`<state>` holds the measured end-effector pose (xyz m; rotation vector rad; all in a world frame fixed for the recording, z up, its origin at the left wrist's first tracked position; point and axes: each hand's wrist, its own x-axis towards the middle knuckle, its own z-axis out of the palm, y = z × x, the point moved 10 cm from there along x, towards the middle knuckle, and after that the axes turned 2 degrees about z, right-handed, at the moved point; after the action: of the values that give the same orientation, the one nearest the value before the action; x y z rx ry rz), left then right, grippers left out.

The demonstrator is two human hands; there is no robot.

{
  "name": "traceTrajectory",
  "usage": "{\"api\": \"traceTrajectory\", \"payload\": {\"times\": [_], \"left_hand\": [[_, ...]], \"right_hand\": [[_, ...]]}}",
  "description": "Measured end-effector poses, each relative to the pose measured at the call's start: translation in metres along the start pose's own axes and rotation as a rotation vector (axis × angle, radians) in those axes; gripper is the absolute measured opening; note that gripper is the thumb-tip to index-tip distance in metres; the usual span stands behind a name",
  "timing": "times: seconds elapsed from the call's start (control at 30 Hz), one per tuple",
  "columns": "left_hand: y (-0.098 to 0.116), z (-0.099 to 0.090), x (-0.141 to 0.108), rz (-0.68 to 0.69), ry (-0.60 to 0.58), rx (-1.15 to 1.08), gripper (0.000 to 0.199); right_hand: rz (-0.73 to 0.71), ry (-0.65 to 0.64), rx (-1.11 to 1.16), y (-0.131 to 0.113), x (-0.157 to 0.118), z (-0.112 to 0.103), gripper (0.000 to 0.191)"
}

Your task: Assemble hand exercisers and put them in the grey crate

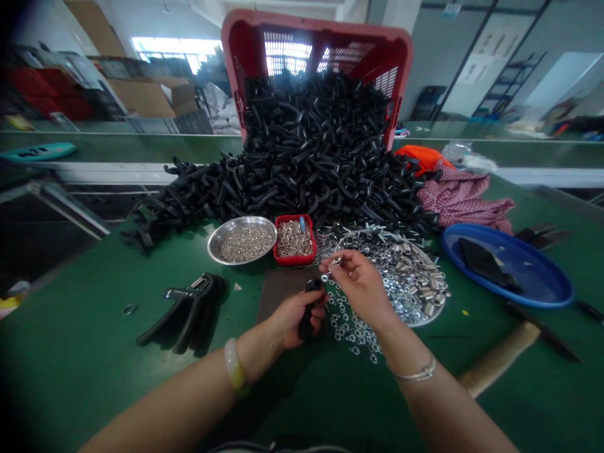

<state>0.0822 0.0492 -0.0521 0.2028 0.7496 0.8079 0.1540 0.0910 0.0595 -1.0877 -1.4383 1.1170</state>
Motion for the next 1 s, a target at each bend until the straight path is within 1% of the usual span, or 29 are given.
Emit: {"api": "traceTrajectory", "payload": {"times": [0.07,0.2,0.33,0.4,0.53,0.63,0.7,0.73,0.83,0.9,0.93,0.97,1.0], "left_hand": [[-0.003,-0.001,-0.002,-0.044,-0.011,0.026,0.009],[-0.008,0.003,-0.002,-0.127,-0.072,0.035,0.006],[-0.014,0.008,-0.005,-0.233,-0.162,0.01,0.011],[-0.015,0.011,-0.007,-0.275,-0.196,0.003,0.014],[-0.013,0.01,-0.006,-0.287,-0.172,0.047,0.012],[-0.01,0.009,-0.004,-0.264,-0.16,0.072,0.011],[-0.008,0.01,-0.004,-0.248,-0.182,0.095,0.011],[-0.008,0.013,-0.006,-0.246,-0.215,0.113,0.012],[-0.008,0.025,-0.017,-0.266,-0.388,0.157,0.014],[-0.008,0.029,-0.024,-0.299,-0.482,0.157,0.016],[-0.008,0.028,-0.025,-0.313,-0.498,0.14,0.017],[-0.006,0.026,-0.024,-0.32,-0.492,0.11,0.019],[-0.003,0.023,-0.021,-0.315,-0.466,0.068,0.02]], "right_hand": [[0.001,-0.064,-0.001,-0.002,0.003,0.008,0.016],[-0.067,-0.129,-0.143,-0.007,0.002,0.018,0.015],[-0.113,-0.198,-0.228,-0.011,-0.002,0.023,0.015],[-0.15,-0.208,-0.259,-0.015,-0.004,0.023,0.016],[-0.224,-0.161,-0.349,-0.023,-0.006,0.019,0.018],[-0.212,-0.2,-0.4,-0.019,-0.005,0.023,0.018],[-0.137,-0.222,-0.346,-0.01,-0.002,0.023,0.018],[-0.064,-0.217,-0.27,-0.002,0.001,0.021,0.018],[0.266,-0.209,0.026,0.038,0.003,0.016,0.024],[0.432,-0.241,0.116,0.061,0.0,0.016,0.027],[0.467,-0.246,0.097,0.07,0.001,0.013,0.028],[0.461,-0.221,0.027,0.075,0.005,0.005,0.028],[0.412,-0.161,-0.097,0.075,0.013,-0.009,0.027]]}}
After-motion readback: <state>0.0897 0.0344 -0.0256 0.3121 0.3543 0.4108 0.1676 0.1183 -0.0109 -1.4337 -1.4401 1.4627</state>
